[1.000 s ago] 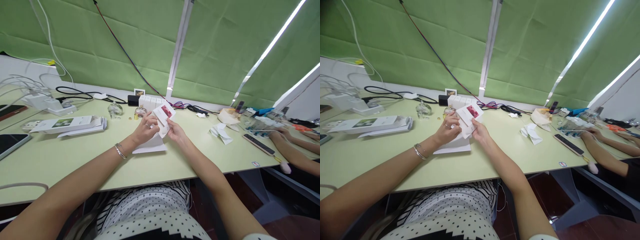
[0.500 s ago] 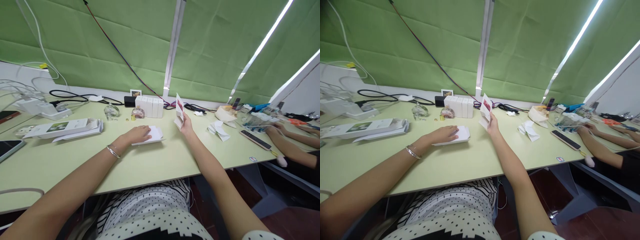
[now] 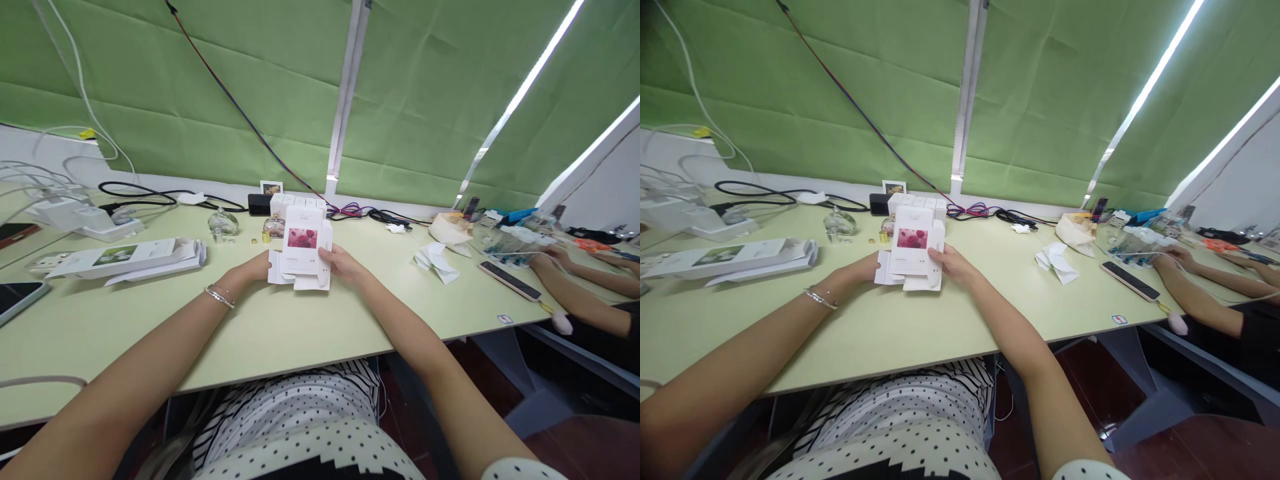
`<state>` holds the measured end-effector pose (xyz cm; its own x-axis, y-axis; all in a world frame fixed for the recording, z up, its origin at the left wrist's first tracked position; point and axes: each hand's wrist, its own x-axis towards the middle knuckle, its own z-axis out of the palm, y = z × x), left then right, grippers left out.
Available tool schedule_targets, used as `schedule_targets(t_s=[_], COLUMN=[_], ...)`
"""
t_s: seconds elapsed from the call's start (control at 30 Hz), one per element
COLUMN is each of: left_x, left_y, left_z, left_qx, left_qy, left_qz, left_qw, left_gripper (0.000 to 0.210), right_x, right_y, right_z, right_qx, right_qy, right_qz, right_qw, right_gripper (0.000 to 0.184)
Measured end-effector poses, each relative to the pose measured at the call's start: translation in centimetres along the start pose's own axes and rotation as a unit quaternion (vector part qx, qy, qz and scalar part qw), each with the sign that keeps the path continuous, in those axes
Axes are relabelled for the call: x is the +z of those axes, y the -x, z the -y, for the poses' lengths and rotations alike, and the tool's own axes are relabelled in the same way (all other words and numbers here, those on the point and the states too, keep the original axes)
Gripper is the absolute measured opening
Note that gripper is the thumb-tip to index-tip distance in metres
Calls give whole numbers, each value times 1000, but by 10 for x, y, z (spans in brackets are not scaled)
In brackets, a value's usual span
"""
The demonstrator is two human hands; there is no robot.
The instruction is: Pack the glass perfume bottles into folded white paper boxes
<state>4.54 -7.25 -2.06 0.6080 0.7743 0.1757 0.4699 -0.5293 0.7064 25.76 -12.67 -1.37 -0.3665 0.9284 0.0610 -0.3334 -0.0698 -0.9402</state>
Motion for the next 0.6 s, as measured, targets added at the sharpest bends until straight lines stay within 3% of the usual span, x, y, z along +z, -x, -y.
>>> schedule_targets(t_s=[0.17, 0.27, 0.43, 0.53, 0.6], left_x=[-8, -3, 16, 17, 13], left_y=[-1, -1, -2, 1, 5], left_z=[8, 3, -12, -22, -30], left_qx=[-57, -60, -52, -26, 34], left_qy=[60, 57, 17, -94, -211], left_qz=[-92, -109, -150, -199, -156], left_qw=[992, 991, 987, 975, 964], left_gripper=[39, 38, 78, 103, 93], right_x=[-8, -9, -12, -13, -12], right_y=[-9, -10, -12, -13, -12], right_z=[-19, -19, -15, -12, -11], right_qx=[48, 43, 72, 80, 73], right_qy=[57, 128, 329, 379, 421], right_qz=[-26, -43, -82, -75, -97], right_qw=[997, 990, 938, 919, 899], right_gripper=[23, 30, 29, 21, 21])
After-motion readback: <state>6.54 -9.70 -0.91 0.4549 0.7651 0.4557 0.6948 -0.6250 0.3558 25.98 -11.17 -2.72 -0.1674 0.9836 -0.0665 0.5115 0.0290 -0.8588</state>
